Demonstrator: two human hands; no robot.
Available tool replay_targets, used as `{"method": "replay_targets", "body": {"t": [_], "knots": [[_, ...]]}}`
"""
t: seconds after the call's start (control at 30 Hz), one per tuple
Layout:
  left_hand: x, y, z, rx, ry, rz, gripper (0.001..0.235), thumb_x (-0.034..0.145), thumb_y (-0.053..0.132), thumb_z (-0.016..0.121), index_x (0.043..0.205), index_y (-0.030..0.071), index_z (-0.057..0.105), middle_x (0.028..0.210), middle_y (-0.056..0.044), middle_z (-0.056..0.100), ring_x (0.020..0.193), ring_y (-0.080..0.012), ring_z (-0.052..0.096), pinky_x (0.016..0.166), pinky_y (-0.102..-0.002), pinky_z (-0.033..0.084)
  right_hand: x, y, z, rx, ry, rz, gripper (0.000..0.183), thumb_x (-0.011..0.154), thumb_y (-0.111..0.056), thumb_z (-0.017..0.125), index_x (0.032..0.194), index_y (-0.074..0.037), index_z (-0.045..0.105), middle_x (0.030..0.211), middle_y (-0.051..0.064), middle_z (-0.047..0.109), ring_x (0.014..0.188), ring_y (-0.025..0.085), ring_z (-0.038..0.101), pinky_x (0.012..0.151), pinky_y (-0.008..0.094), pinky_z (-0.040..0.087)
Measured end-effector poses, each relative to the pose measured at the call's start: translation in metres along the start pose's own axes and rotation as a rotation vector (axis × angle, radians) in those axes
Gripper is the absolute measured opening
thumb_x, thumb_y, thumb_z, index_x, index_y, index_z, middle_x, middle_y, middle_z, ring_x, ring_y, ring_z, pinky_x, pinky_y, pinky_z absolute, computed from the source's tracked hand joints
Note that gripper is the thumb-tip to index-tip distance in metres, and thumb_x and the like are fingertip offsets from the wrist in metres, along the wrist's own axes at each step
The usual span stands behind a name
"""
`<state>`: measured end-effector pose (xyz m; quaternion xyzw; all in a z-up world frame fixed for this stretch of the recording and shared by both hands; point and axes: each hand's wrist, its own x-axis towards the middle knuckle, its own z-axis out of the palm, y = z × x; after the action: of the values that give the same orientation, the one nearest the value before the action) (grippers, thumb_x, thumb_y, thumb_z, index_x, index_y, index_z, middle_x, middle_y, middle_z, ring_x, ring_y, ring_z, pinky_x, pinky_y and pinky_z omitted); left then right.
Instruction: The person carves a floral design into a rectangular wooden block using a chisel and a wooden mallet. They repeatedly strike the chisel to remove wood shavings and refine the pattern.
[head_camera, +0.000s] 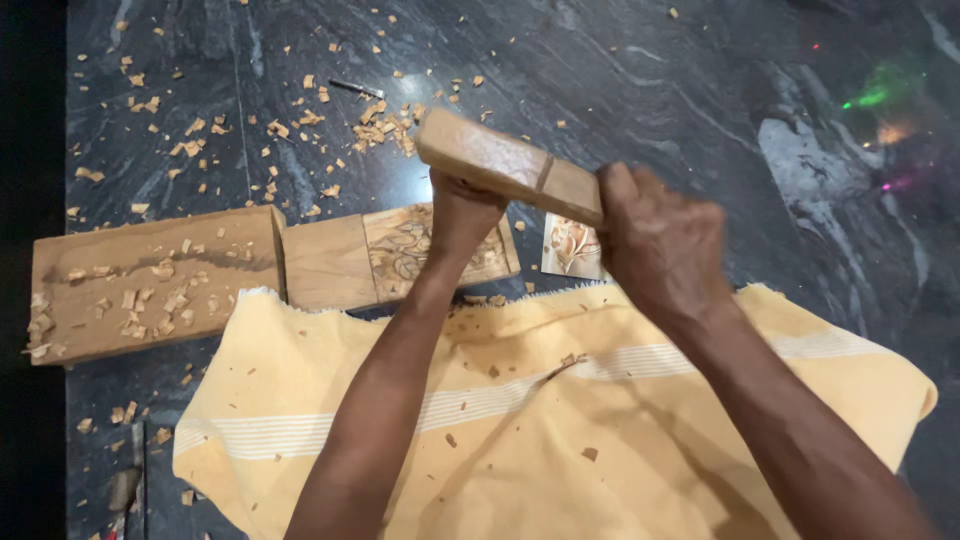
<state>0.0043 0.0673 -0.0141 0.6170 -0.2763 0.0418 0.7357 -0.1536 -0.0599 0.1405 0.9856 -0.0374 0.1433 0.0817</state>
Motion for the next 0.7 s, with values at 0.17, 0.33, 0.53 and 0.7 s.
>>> {"method": "replay_targets", "body": {"t": [0.17, 0.33, 0.53, 0.7], "knots": [[0.006, 0.018, -0.014, -0.268, 0.190, -0.048, 0.015, 0.085, -0.010, 0.066, 0.087, 0.005, 0.065, 0.077, -0.003, 0.066, 0.063, -0.0089, 0.061, 0.057, -0.024, 0.053, -0.047, 0.021, 0.031, 0.579, 0.178, 0.289, 0.042, 0.081, -0.010, 0.083, 0.111, -0.001, 0.056, 0.089, 0.014, 0.071, 0.076, 0.022, 0.071, 0.061, 0.034, 0.053], [0.036, 0.062, -0.048, -0.278, 0.248, 0.033, 0.017, 0.086, -0.012, 0.066, 0.089, 0.005, 0.066, 0.081, -0.002, 0.067, 0.068, -0.0098, 0.063, 0.059, -0.023, 0.053, -0.090, 0.019, 0.078, 1.085, -0.064, 0.880, 0.045, 0.076, -0.010, 0.082, 0.114, -0.002, 0.060, 0.079, 0.006, 0.067, 0.057, 0.014, 0.058, 0.048, 0.029, 0.046], [0.043, 0.062, -0.075, 0.623, -0.173, -0.110, 0.018, 0.078, -0.002, 0.073, 0.095, 0.002, 0.073, 0.089, -0.013, 0.074, 0.083, -0.0239, 0.071, 0.074, -0.037, 0.058, -0.095, -0.001, 0.130, 1.460, -0.329, 1.005, 0.034, 0.080, -0.009, 0.079, 0.105, 0.010, 0.065, 0.067, 0.007, 0.062, 0.047, 0.012, 0.051, 0.042, 0.027, 0.036], [0.028, 0.017, -0.072, 1.169, -0.581, -0.617, 0.023, 0.075, 0.006, 0.073, 0.098, 0.004, 0.075, 0.102, -0.020, 0.075, 0.095, -0.0326, 0.075, 0.089, -0.042, 0.059, -0.068, -0.019, 0.144, 1.501, -0.433, 0.950, 0.044, 0.074, -0.005, 0.077, 0.113, -0.001, 0.056, 0.061, 0.006, 0.062, 0.043, 0.013, 0.051, 0.038, 0.029, 0.036]]}}
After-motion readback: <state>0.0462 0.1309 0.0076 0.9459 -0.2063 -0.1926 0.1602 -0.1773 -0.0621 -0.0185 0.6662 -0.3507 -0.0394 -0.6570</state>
